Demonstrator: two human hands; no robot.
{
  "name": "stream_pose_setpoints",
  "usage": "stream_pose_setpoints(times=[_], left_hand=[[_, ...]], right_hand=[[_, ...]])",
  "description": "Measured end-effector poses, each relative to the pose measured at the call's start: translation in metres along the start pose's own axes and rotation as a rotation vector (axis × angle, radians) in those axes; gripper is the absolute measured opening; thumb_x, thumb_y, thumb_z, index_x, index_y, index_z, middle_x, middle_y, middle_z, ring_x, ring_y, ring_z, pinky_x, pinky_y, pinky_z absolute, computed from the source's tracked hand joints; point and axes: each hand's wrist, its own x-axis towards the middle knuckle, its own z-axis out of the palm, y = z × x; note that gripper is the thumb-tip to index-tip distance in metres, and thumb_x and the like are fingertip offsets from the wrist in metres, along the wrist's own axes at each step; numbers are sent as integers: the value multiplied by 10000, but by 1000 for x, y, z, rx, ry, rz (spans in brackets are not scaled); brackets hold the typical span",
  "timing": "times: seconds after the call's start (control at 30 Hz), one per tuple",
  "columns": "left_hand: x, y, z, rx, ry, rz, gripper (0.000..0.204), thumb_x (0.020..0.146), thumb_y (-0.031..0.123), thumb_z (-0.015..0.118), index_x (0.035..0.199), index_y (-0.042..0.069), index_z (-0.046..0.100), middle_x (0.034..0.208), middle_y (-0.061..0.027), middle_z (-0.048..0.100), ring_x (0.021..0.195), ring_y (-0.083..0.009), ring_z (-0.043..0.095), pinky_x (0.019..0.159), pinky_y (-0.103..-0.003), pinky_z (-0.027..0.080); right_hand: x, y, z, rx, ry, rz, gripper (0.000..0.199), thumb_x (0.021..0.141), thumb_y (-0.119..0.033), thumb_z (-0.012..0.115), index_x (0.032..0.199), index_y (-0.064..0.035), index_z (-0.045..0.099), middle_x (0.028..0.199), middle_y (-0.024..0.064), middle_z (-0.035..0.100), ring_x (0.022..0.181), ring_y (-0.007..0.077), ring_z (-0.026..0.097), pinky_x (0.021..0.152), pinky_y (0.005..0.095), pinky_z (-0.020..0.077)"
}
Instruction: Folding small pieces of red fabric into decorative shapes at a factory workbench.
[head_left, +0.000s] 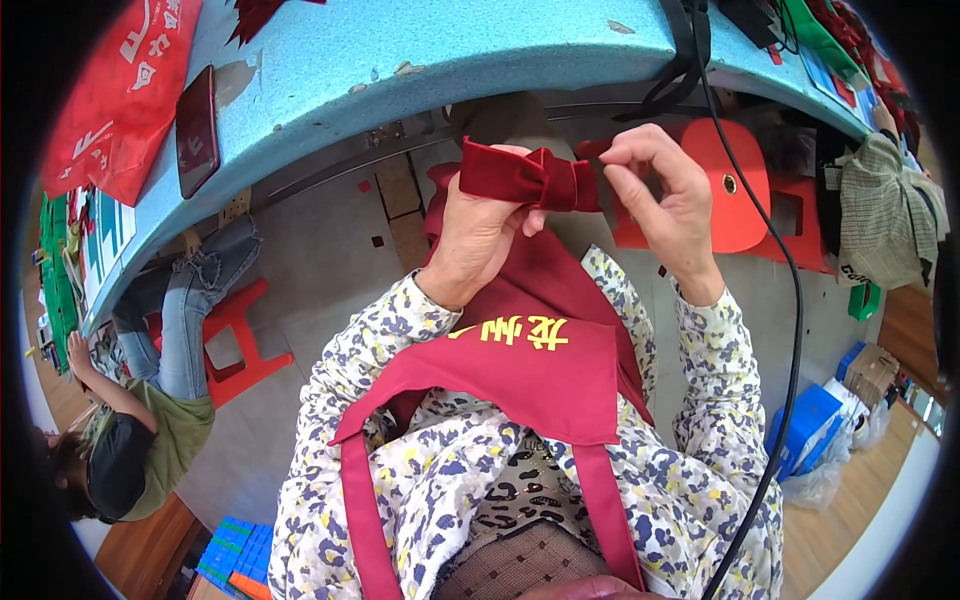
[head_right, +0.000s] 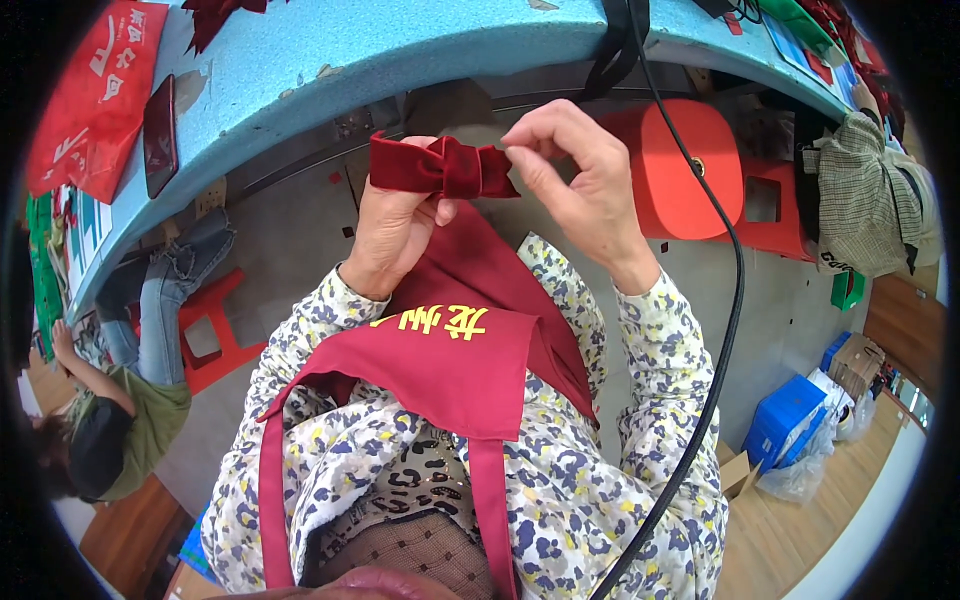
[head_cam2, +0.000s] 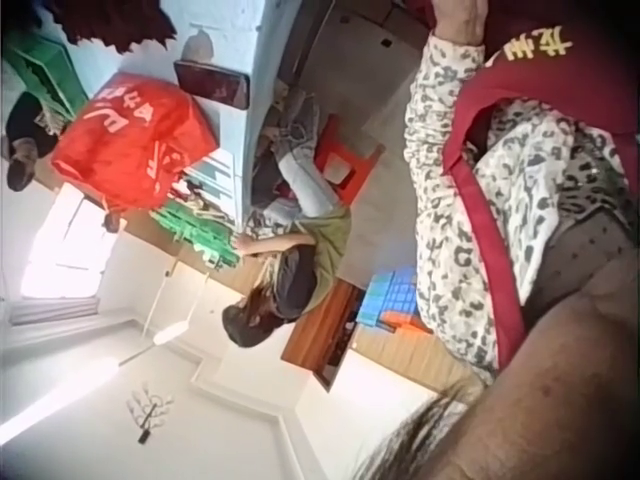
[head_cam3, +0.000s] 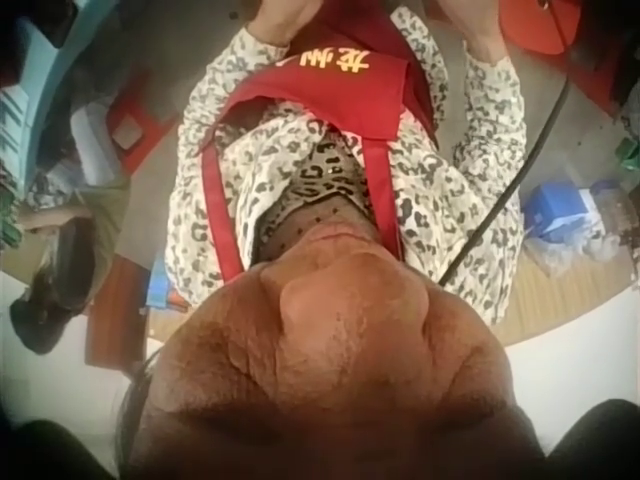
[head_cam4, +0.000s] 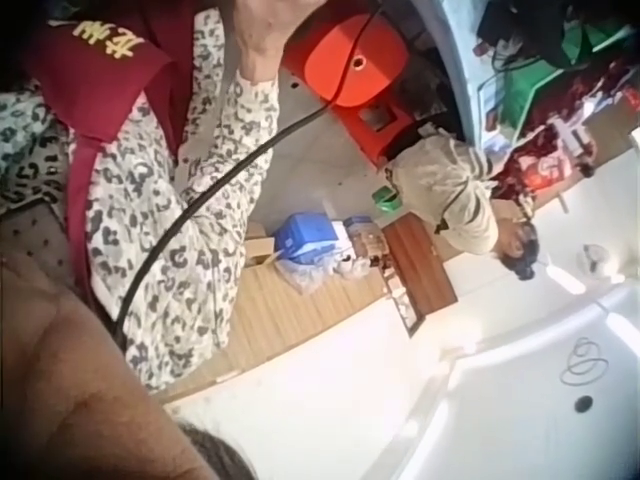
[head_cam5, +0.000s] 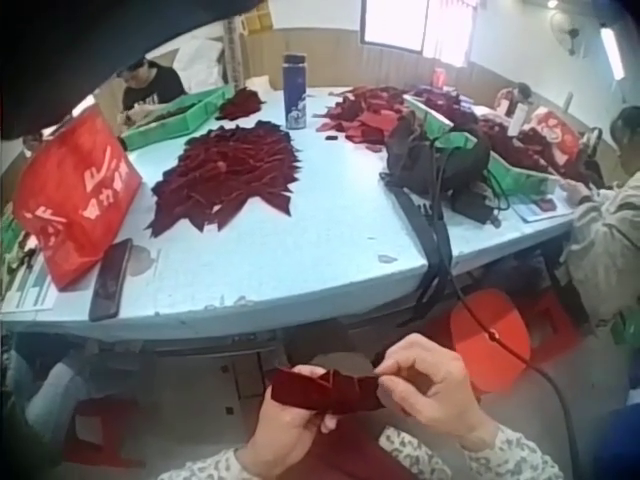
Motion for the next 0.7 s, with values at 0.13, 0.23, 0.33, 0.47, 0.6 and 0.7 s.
stream_pose_setpoints(times=[0.13, 0.23, 0.33, 0.47, 0.6, 0.7], left_hand=[[5, -4, 11, 58, -43, 8, 233, 816, 31, 579, 1039, 45, 511, 862, -76, 605, 583, -129, 541, 509, -226, 420], [7, -6, 17, 72, -61, 6, 234, 816, 29, 577, 1038, 49, 508, 861, -75, 604, 579, -128, 537, 509, -224, 418], [8, -5, 22, 76, -70, 2, 234, 815, 27, 576, 1037, 51, 505, 858, -73, 602, 576, -127, 534, 508, -222, 415], [9, -4, 25, 49, -64, -7, 235, 814, 26, 576, 1035, 54, 502, 851, -70, 600, 574, -127, 530, 505, -221, 410], [10, -4, 21, 5, -64, -17, 237, 814, 33, 582, 1035, 57, 500, 848, -68, 598, 575, -126, 528, 500, -221, 404], [10, -5, 19, -4, -76, -21, 240, 814, 40, 587, 1036, 59, 499, 848, -66, 598, 576, -124, 526, 498, -221, 401]], right_hand=[[4, -7, -11, -197, -120, -170, 127, 770, 38, 586, 892, 3, 581, 883, 63, 545, 811, 122, 533, 666, 229, 425], [8, -10, -18, -373, -192, -220, 126, 741, 41, 592, 864, 15, 581, 885, 89, 553, 820, 180, 543, 692, 273, 439], [9, -10, -24, -421, -240, -203, 129, 736, 31, 602, 862, 20, 581, 883, 90, 557, 828, 188, 544, 700, 276, 443], [9, -9, -24, -346, -213, -190, 124, 734, 22, 610, 854, 24, 578, 862, 90, 561, 811, 186, 546, 690, 281, 446], [10, -12, -25, -231, -215, -125, 103, 742, 18, 606, 836, 24, 564, 832, 86, 561, 773, 173, 546, 662, 278, 444], [12, -15, -26, -198, -249, -62, 87, 751, 16, 600, 825, 22, 555, 815, 82, 558, 745, 160, 542, 643, 268, 441]])
